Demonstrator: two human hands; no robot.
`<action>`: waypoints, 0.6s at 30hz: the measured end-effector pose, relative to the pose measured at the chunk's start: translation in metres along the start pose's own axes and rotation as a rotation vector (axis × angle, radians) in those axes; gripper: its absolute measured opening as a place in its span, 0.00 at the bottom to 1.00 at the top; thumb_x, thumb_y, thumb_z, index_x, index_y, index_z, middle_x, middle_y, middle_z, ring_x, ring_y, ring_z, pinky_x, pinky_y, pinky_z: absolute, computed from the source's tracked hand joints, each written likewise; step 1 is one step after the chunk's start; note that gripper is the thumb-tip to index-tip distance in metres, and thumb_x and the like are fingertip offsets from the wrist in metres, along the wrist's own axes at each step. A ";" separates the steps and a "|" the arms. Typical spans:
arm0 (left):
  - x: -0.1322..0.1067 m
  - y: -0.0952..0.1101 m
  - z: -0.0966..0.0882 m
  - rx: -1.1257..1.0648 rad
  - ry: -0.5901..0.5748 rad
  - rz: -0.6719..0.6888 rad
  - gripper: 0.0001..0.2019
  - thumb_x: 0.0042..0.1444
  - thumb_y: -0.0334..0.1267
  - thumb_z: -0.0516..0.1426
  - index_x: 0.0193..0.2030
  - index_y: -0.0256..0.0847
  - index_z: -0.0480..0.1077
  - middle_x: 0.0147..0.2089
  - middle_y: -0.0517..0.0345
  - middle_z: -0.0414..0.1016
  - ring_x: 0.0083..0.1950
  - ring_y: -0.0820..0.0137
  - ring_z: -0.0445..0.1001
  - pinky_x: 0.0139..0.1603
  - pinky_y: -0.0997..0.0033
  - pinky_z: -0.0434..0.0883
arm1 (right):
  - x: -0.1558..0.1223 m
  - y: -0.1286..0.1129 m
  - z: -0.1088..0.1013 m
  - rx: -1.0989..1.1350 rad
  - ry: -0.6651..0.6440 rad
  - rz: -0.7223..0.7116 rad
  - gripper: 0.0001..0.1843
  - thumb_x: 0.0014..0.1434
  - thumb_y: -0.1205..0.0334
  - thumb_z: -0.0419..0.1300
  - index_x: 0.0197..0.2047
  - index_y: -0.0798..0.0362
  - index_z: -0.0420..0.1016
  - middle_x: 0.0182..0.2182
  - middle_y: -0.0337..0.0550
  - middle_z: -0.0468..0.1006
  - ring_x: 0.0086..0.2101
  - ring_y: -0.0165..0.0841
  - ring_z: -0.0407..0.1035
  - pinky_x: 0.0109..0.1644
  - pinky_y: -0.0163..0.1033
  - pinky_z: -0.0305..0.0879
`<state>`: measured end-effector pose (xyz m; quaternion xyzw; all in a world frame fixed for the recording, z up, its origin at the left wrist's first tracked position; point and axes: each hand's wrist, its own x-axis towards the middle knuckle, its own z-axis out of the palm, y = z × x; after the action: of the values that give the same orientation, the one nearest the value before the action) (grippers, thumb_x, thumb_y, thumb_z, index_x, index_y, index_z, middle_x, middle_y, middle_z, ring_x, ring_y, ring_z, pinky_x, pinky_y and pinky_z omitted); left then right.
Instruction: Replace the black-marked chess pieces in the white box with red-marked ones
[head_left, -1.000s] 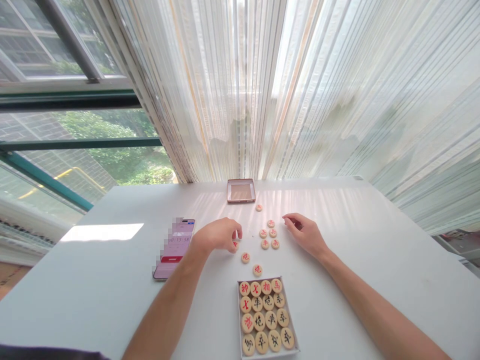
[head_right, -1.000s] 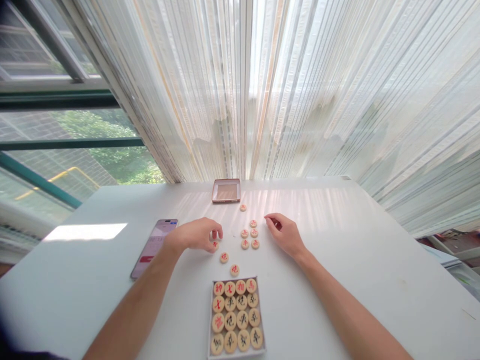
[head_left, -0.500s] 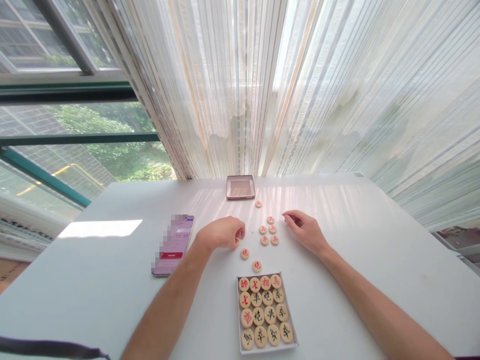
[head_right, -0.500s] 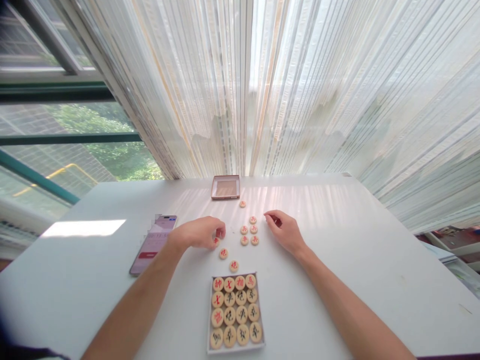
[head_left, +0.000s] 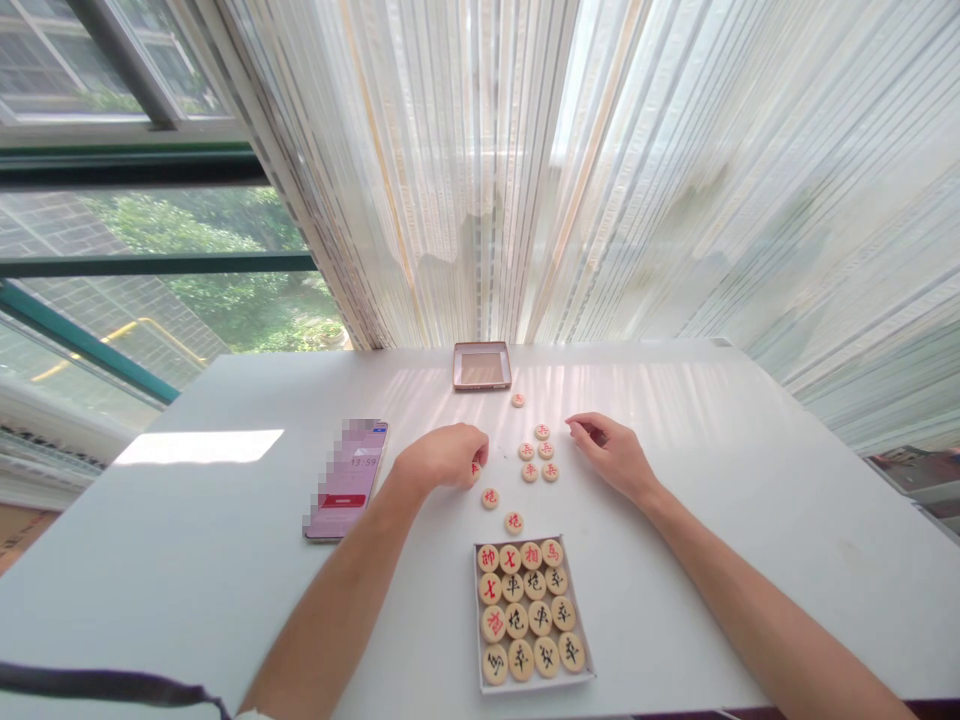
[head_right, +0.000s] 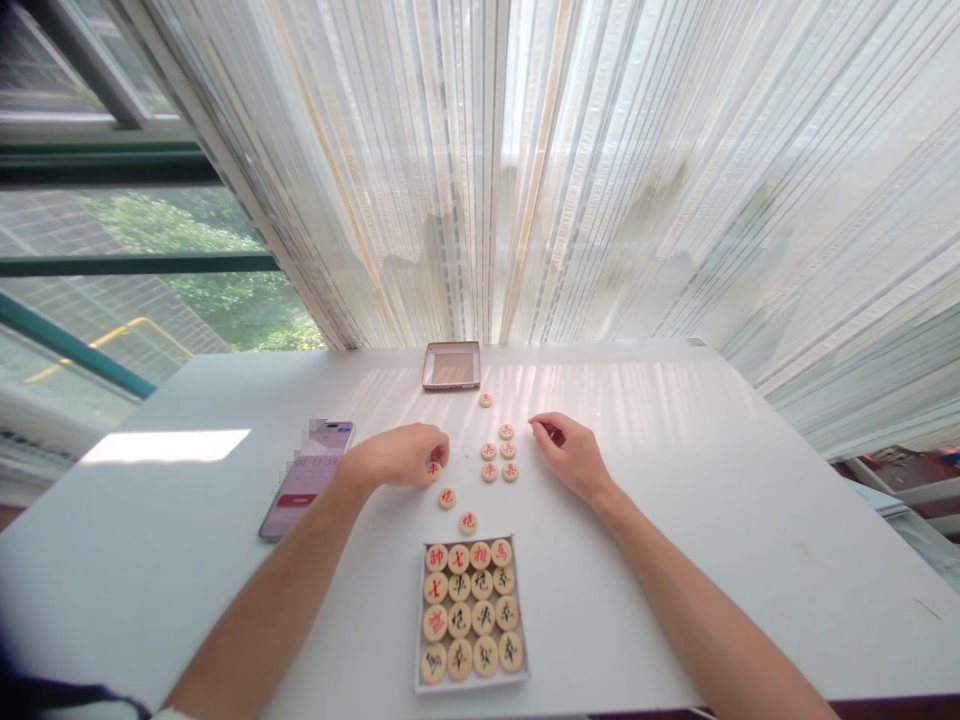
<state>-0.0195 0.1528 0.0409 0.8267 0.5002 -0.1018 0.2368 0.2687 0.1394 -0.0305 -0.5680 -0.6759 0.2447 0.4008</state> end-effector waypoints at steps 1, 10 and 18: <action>0.000 0.000 0.000 -0.002 0.000 -0.001 0.15 0.44 0.29 0.61 0.41 0.44 0.76 0.46 0.54 0.79 0.44 0.61 0.77 0.36 0.69 0.69 | 0.000 0.000 0.000 -0.002 0.000 0.000 0.18 0.65 0.48 0.57 0.42 0.52 0.81 0.37 0.46 0.84 0.33 0.37 0.74 0.40 0.43 0.72; -0.004 0.004 -0.007 -0.010 -0.031 -0.015 0.16 0.43 0.30 0.63 0.42 0.43 0.76 0.46 0.53 0.79 0.43 0.61 0.77 0.36 0.70 0.68 | 0.000 0.000 0.000 -0.008 -0.001 -0.006 0.17 0.66 0.49 0.57 0.42 0.52 0.81 0.37 0.46 0.84 0.32 0.37 0.74 0.39 0.42 0.71; -0.017 -0.015 -0.024 -0.085 0.002 -0.048 0.17 0.49 0.37 0.62 0.48 0.46 0.73 0.53 0.57 0.77 0.45 0.66 0.78 0.37 0.72 0.69 | -0.001 -0.001 0.000 -0.013 0.015 -0.029 0.16 0.66 0.50 0.57 0.44 0.52 0.80 0.40 0.47 0.84 0.33 0.37 0.74 0.40 0.43 0.72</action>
<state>-0.0423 0.1569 0.0642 0.8036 0.5241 -0.0853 0.2689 0.2682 0.1385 -0.0304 -0.5627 -0.6825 0.2301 0.4057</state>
